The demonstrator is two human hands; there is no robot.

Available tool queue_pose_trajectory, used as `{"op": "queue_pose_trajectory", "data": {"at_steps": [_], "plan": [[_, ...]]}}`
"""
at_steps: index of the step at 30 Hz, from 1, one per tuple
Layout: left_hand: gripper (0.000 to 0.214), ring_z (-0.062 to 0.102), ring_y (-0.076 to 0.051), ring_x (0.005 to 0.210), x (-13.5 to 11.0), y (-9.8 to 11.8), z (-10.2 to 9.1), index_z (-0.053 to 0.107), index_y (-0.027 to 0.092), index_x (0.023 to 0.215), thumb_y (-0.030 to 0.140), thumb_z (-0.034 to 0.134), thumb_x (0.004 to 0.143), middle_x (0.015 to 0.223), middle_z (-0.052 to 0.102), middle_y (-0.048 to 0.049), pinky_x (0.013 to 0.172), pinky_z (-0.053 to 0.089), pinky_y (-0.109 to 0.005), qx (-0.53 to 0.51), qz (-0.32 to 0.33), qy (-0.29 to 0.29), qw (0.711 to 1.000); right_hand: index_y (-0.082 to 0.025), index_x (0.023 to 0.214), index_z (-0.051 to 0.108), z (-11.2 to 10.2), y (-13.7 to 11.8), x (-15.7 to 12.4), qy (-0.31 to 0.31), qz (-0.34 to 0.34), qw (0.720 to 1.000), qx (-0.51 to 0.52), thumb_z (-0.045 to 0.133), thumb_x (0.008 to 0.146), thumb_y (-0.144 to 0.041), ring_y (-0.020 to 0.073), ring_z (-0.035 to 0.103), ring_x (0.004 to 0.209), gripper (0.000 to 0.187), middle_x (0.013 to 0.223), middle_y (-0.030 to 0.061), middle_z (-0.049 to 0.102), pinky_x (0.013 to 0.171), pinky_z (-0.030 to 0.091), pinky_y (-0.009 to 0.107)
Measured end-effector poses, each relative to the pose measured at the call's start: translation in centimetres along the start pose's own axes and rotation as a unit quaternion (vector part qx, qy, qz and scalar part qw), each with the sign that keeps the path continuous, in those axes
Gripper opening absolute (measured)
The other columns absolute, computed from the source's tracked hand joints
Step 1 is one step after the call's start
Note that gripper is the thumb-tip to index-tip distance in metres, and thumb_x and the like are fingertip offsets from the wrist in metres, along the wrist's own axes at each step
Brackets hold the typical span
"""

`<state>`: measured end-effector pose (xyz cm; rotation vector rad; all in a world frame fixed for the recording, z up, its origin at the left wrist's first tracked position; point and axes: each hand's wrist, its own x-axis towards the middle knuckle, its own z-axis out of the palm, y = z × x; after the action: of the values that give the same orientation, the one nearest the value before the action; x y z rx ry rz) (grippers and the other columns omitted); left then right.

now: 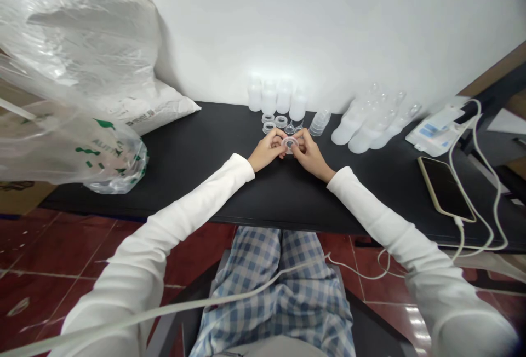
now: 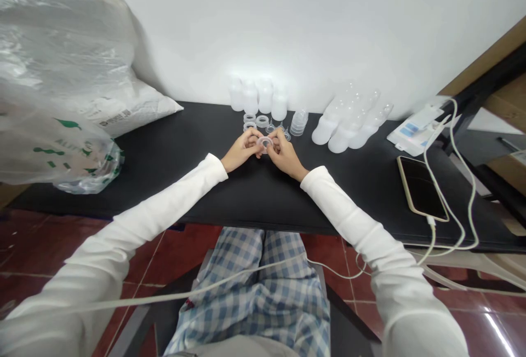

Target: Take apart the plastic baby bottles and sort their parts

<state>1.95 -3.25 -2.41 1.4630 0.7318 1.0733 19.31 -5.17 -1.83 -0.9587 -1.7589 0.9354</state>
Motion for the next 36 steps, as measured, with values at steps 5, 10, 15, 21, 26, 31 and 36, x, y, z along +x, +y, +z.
{"op": "queue_pose_trajectory", "data": {"at_steps": [5, 10, 15, 21, 26, 31, 36], "plan": [[0.026, 0.049, -0.004, 0.053, -0.3, 0.2, 0.4, 0.051, 0.020, 0.088, 0.024, 0.075, 0.081, 0.064, 0.054, 0.0085, 0.053, 0.040, -0.018, 0.052, 0.024, 0.030, 0.998, -0.027, 0.093, 0.044, 0.0, 0.5, 0.0, 0.001, -0.008, 1.000, -0.020, 0.056, 0.091, -0.065, 0.0145, 0.045, 0.053, 0.040, 0.067, -0.0028, 0.055, 0.053, 0.034, 0.030], [0.028, 0.052, -0.006, 0.054, -0.2, 0.3, 0.2, 0.049, 0.021, 0.093, 0.028, 0.074, 0.081, 0.066, 0.056, 0.0086, 0.055, 0.042, -0.019, 0.039, -0.003, 0.005, 0.999, -0.027, 0.092, 0.042, -0.1, -0.1, 0.0, -0.002, 0.011, 1.000, 0.000, 0.058, 0.089, -0.067, 0.0139, 0.049, 0.055, 0.043, 0.066, -0.0041, 0.054, 0.054, 0.037, 0.029], [0.031, 0.059, -0.008, 0.057, -0.1, 0.4, -0.3, 0.048, 0.020, 0.095, 0.039, 0.071, 0.087, 0.068, 0.060, 0.0061, 0.058, 0.048, -0.022, 0.007, -0.011, -0.035, 0.999, -0.026, 0.092, 0.042, -0.1, -0.4, 0.0, -0.008, 0.019, 1.000, 0.016, 0.057, 0.089, -0.069, 0.0136, 0.054, 0.058, 0.046, 0.071, -0.0034, 0.058, 0.055, 0.043, 0.029], [0.029, 0.057, -0.007, 0.054, -0.6, 0.5, 0.0, 0.047, 0.020, 0.089, 0.038, 0.070, 0.086, 0.063, 0.061, 0.0068, 0.055, 0.044, -0.019, 0.105, 0.006, 0.002, 0.994, -0.027, 0.086, 0.041, 0.0, 0.5, 0.0, -0.003, 0.025, 1.000, 0.011, 0.060, 0.089, -0.066, 0.0118, 0.048, 0.050, 0.044, 0.060, -0.0065, 0.052, 0.047, 0.035, 0.027], [0.021, 0.059, -0.008, 0.058, -0.9, 1.1, 0.4, 0.047, 0.021, 0.086, 0.029, 0.066, 0.086, 0.059, 0.058, 0.0090, 0.062, 0.044, -0.021, 0.169, 0.031, 0.026, 0.985, -0.026, 0.084, 0.042, -0.1, 0.7, 0.1, -0.010, 0.021, 0.999, 0.039, 0.064, 0.087, -0.064, 0.0100, 0.044, 0.046, 0.044, 0.057, -0.0073, 0.051, 0.045, 0.031, 0.025], [0.023, 0.059, -0.008, 0.056, -0.7, 0.9, 0.3, 0.046, 0.021, 0.087, 0.033, 0.066, 0.088, 0.059, 0.056, 0.0089, 0.058, 0.042, -0.020, 0.150, 0.029, 0.018, 0.988, -0.026, 0.086, 0.043, 0.0, 0.5, 0.2, -0.010, 0.031, 0.998, 0.050, 0.066, 0.085, -0.066, 0.0093, 0.046, 0.047, 0.046, 0.058, -0.0075, 0.053, 0.046, 0.033, 0.024], [0.032, 0.058, -0.008, 0.056, -0.3, 0.0, 0.0, 0.045, 0.022, 0.094, 0.046, 0.065, 0.089, 0.065, 0.059, 0.0066, 0.054, 0.043, -0.020, 0.099, 0.013, -0.014, 0.995, -0.025, 0.089, 0.044, -0.1, 0.4, 0.2, -0.008, 0.031, 0.998, 0.050, 0.063, 0.087, -0.067, 0.0098, 0.052, 0.051, 0.047, 0.064, -0.0060, 0.059, 0.048, 0.039, 0.024]]}}
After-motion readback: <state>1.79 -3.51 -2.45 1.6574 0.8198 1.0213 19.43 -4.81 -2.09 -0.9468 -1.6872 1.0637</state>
